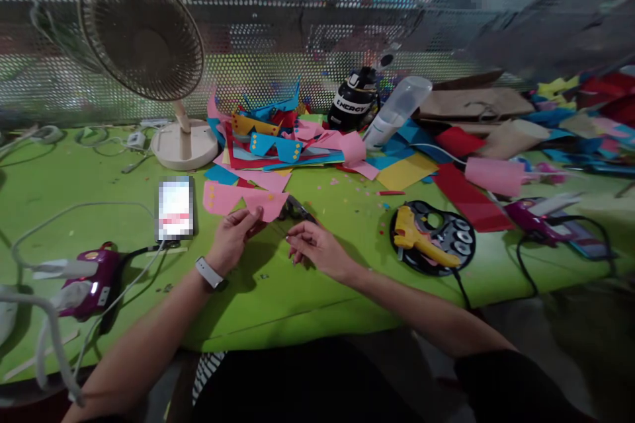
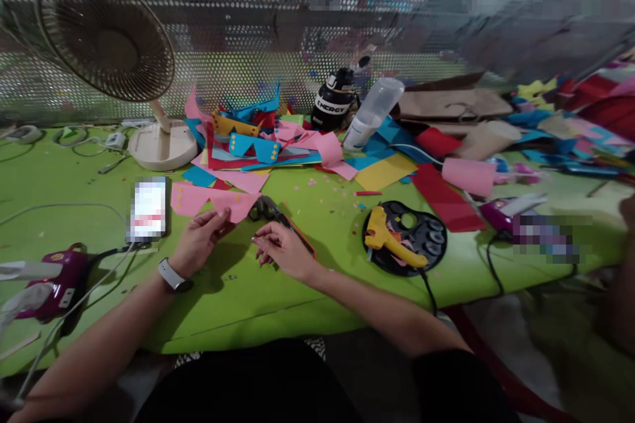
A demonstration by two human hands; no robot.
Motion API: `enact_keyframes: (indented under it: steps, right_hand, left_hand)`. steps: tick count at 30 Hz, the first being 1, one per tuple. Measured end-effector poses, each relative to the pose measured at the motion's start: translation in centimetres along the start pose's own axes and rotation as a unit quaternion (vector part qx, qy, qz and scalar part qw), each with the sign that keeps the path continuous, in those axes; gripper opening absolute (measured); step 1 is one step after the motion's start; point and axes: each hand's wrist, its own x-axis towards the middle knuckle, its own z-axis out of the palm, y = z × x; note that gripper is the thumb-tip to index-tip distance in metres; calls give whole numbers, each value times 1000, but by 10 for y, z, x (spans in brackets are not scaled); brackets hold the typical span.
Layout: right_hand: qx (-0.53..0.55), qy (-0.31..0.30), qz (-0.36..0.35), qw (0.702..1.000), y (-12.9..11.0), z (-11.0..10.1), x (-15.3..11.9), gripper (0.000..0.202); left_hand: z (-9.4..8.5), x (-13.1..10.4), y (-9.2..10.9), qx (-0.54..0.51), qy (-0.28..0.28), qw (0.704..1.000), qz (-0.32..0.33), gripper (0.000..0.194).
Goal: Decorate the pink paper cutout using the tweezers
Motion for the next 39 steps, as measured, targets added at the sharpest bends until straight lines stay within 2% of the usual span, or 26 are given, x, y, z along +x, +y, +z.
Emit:
enact_keyframes:
  steps: [5,10,13,15,17,19,20,22,24,25,27,30,33,35,39]
  right_hand:
    - [18,-31,21,999,-9,-9,-15,39]
    - [95,-79,15,992,-13,-29,-34,30]
    - [79,-139,-42,986,-21,-41,-45,42]
    - [3,-117,-89,989,-28,-43,-51,48]
    - [-98,-28,-148,984,-33,-42,-54,31]
    - [-192,53,-226,954,-33,-39,-53,15]
    - [-237,68,-267,932,-30,-38,-51,17]
    - [-322,61,-335,883,-22,-36,-45,21]
    - [-388,39,-368,844,-11,-36,-39,20]
    - [-404,31,-368,837,-6,-37,-37,21]
    - [-395,22,-349,850,-1,-42,-36,26]
    - [-315,44,-278,906,-7,-54,-42,29]
    - [-223,110,-178,952,-23,-72,-50,36]
    - [-204,171,-148,952,-31,-89,-50,34]
    - [-235,281,-155,917,-29,-128,-37,33]
  left_hand:
    - [-12,13,13,-53,77,993,71,31]
    - [-9,10,11,-65,56,995,53,26]
    - [-5,6,9,-62,46,996,50,27]
    - [-4,6,9,-55,49,996,48,28]
    - [-4,7,9,-51,54,996,48,28]
    - [-5,9,9,-48,54,996,48,28]
    - [-5,9,9,-45,53,996,48,28]
    - [-6,11,8,-39,53,997,48,28]
    - [-7,12,7,-31,55,997,48,27]
    - [-8,12,7,-26,56,997,48,26]
    - [-9,13,6,-18,55,997,50,26]
    - [-9,14,6,-11,54,997,54,26]
    - [-10,16,6,-7,51,997,54,25]
    - [-10,16,6,-3,48,997,55,23]
    - [-12,17,6,3,51,997,53,22]
